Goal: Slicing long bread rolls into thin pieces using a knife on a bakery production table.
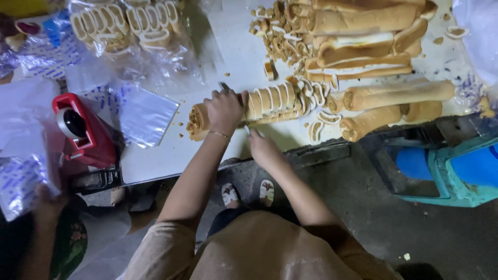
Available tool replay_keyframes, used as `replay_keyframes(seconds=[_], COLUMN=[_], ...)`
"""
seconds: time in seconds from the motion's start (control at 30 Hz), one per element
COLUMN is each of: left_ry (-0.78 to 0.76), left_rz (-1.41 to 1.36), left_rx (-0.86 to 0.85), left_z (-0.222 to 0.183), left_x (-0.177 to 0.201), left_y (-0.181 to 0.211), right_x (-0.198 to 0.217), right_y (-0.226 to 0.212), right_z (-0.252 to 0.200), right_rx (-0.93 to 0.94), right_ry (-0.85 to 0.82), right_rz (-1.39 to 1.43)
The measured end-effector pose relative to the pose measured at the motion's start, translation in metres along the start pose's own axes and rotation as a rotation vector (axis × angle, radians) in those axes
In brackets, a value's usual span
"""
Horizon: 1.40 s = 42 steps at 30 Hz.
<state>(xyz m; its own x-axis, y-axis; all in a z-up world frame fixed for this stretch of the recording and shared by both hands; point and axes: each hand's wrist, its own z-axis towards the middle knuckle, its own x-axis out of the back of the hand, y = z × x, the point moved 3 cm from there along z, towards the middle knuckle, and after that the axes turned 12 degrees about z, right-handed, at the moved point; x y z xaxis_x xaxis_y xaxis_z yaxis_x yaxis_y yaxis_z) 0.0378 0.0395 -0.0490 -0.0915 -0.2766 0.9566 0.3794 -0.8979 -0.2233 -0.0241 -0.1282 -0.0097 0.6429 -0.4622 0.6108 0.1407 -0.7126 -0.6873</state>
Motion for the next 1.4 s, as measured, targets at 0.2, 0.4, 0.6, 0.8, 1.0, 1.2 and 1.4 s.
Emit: replay_keyframes(seconds=[0.2, 0.4, 0.6, 0.8, 1.0, 1.2, 1.4], left_ry=[0.002, -0.004, -0.043, -0.029, -0.074, -0.108, -0.121], left_rz=[-0.016, 0.008, -0.025, -0.018, -0.013, -0.006, -0.023], left_rx=[0.019, 0.009, -0.001, 0.007, -0.001, 0.006, 0.005], left_z=[-0.002, 0.000, 0.001, -0.003, -0.003, -0.003, -0.002], left_x=[0.001, 0.001, 0.009, 0.002, 0.007, 0.010, 0.011], left_y=[-0.001, 0.000, -0.001, -0.001, -0.001, -0.002, -0.002], right_x=[0.020, -0.021, -0.016, -0.036, -0.054, -0.055, -0.084], right_y=[0.014, 0.035, 0.007, 0.058, 0.026, 0.052, 0.075], right_z=[-0.082, -0.035, -0.032, -0.071, 0.007, -0.051, -0.024], right_rx=[-0.069, -0.059, 0.058, -0.138, -0.137, -0.102, -0.109], right_ry=[-0.022, 0.031, 0.086, -0.033, -0.004, 0.034, 0.048], right_rz=[-0.058, -0.083, 0.006, 0.033, 0.084, -0.042, -0.025])
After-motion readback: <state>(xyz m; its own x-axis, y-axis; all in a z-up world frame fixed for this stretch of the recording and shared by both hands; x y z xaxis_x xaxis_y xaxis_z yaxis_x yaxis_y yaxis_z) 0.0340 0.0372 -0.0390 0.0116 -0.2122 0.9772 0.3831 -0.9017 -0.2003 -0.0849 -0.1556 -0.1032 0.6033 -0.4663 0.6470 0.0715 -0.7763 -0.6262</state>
